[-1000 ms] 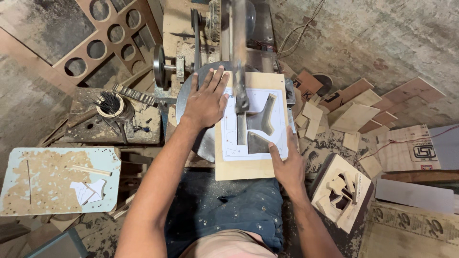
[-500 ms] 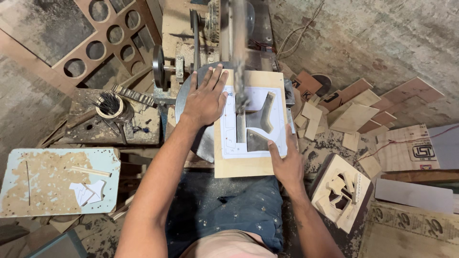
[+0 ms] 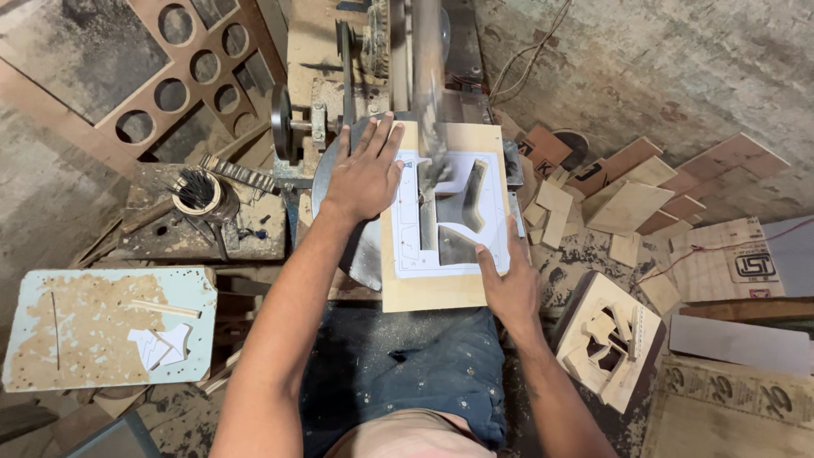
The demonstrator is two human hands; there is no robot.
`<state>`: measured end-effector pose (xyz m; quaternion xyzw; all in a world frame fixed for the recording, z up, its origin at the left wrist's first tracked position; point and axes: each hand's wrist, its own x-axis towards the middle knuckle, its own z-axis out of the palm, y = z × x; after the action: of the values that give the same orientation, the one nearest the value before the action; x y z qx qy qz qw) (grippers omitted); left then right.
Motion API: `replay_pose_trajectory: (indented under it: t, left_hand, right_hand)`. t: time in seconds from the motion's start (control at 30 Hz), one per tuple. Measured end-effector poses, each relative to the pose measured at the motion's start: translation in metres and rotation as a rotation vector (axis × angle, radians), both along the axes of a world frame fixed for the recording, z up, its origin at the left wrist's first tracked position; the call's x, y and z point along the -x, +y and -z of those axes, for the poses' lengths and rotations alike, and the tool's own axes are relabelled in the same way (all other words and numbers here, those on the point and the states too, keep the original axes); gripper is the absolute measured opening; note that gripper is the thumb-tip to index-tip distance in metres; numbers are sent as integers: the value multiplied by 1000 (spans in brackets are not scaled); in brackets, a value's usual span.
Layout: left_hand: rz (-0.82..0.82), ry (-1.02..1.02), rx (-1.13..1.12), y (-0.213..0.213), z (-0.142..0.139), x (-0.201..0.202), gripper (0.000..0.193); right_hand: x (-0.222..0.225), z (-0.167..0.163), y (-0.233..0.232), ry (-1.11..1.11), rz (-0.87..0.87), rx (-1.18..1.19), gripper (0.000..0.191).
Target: The person uses a band saw to cut a wooden board along a paper template. They guide the wood through the blade, rotate the board to follow curved lines, and remove cut pieces as the shape is completed.
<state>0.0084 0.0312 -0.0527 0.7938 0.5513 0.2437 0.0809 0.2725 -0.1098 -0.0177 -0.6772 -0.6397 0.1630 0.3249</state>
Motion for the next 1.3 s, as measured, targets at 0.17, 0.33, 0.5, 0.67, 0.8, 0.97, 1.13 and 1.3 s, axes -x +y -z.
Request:
replay_pose_trajectory:
  t: [0.17, 0.33, 0.5, 0.67, 0.8, 0.97, 1.13, 1.3]
  left_hand:
    - [5, 0, -21, 2, 1, 0, 60]
    - [-1, -1, 6, 5, 1, 0, 60]
    - [0, 9, 7, 8, 2, 1, 59]
    - [5, 1, 1, 10, 2, 2, 60]
    - [15, 4, 5, 12, 1, 2, 61]
    - [0, 23, 22, 15, 0, 2, 61]
    - [4, 34, 24, 18, -1, 3, 60]
    - [5, 31, 29, 18, -2, 3, 60]
  right_hand:
    - [0, 0, 2, -47, 21, 15, 71]
    - [0, 2, 3, -46, -9, -50, 70]
    - [-1, 2, 7, -33, 28, 51, 73]
    - [1, -1, 9, -94, 30, 32, 72]
    - [3, -5, 11, -101, 59, 98, 75]
    - [3, -5, 13, -89, 55, 97, 75]
    - [3, -2, 14, -54, 12, -5, 72]
    - [2, 0, 16, -58, 33, 38, 74]
